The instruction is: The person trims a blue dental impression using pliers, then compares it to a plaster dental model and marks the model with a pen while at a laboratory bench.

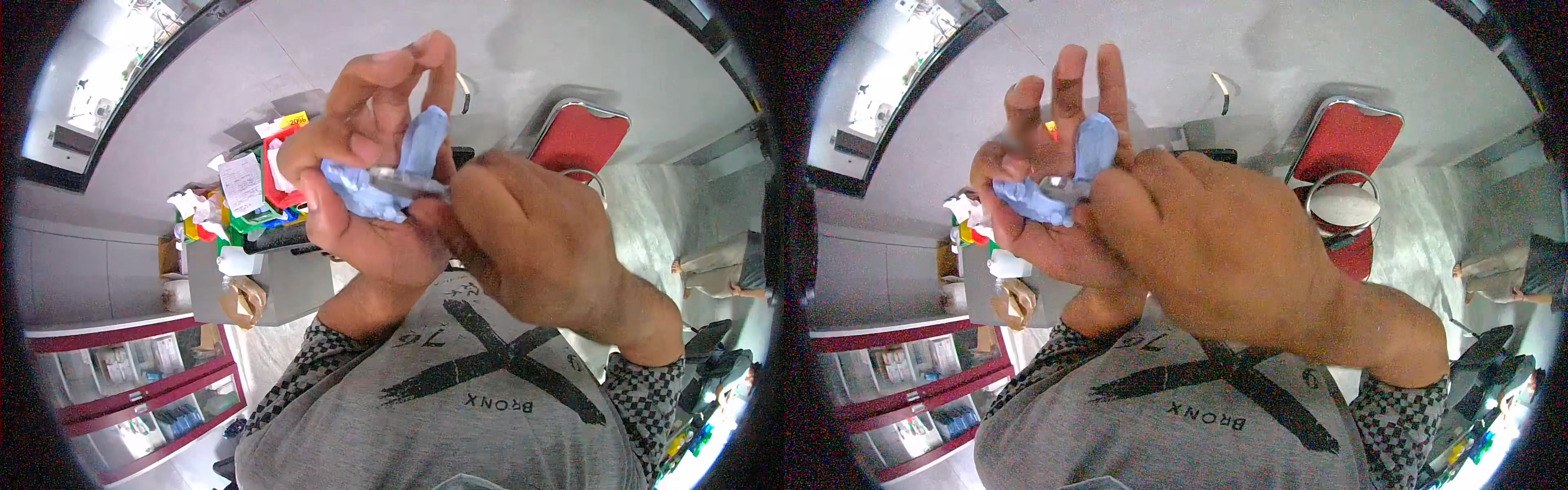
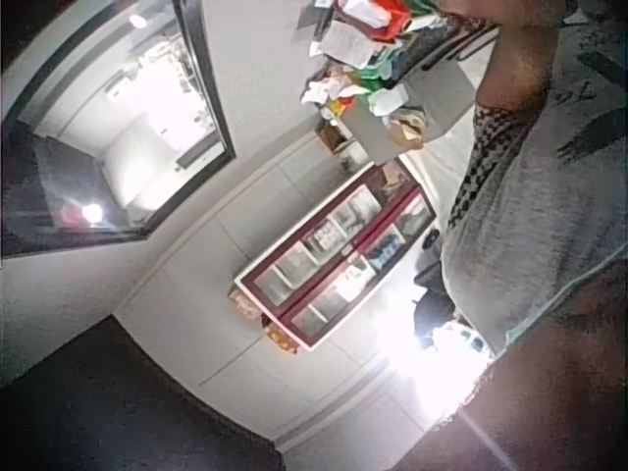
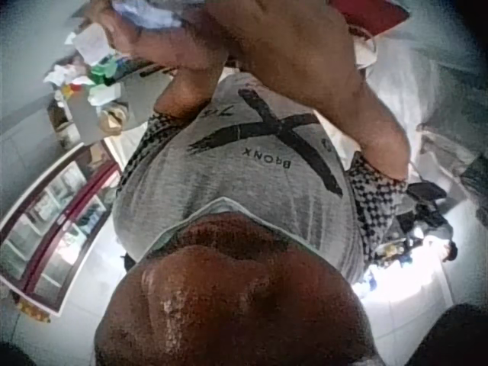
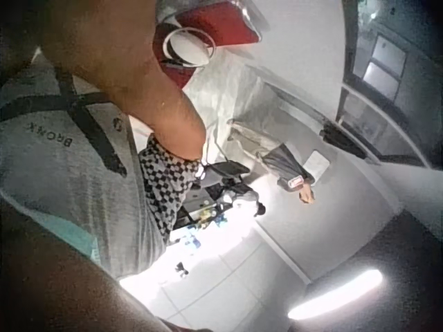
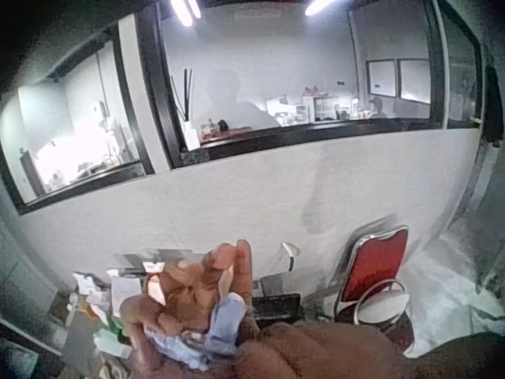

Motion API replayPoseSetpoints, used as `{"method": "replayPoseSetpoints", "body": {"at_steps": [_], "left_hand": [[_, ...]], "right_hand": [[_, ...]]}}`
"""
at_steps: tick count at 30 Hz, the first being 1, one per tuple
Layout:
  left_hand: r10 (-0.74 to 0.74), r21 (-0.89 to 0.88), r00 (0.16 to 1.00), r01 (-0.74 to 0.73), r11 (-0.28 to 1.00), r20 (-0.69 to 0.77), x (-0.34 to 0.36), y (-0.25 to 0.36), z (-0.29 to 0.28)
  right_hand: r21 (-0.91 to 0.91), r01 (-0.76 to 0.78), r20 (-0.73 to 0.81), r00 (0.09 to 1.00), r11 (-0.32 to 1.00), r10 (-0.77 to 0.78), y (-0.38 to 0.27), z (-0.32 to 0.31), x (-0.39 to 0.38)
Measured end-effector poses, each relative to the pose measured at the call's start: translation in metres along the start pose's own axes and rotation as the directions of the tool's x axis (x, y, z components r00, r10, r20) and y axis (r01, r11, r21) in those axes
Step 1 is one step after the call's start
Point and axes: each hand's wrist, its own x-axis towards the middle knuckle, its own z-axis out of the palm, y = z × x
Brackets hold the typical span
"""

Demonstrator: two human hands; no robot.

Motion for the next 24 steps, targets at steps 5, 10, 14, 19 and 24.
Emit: {"method": "replayPoseSetpoints", "body": {"at_steps": [5,10,14,19,24], "left_hand": [[-0.149,0.111,0.985,0.158,0.981,-0.089,-0.001,0.009,0.012],[-0.123,0.204,0.989,0.137,0.969,-0.077,0.0,0.007,0.014],[-0.119,0.211,0.992,0.127,0.969,-0.053,0.001,0.006,0.014],[-0.093,0.157,0.994,0.1,0.983,-0.051,-0.003,0.005,0.011],[-0.065,0.133,0.997,0.061,0.989,0.03,-0.003,0.003,0.002]], "right_hand": [[-0.086,0.009,-0.141,0.99,0.996,-0.021,0.014,-0.006,0.005],[-0.173,0.043,-0.082,0.995,0.984,-0.058,0.009,-0.023,-0.001],[-0.035,0.04,-0.125,0.991,0.999,-0.044,0.01,-0.015,-0.002],[-0.116,0.108,-0.142,0.982,0.987,-0.125,0.014,-0.013,-0.001],[-0.17,0.146,-0.114,0.979,0.974,-0.167,0.01,-0.02,0.002]]}}
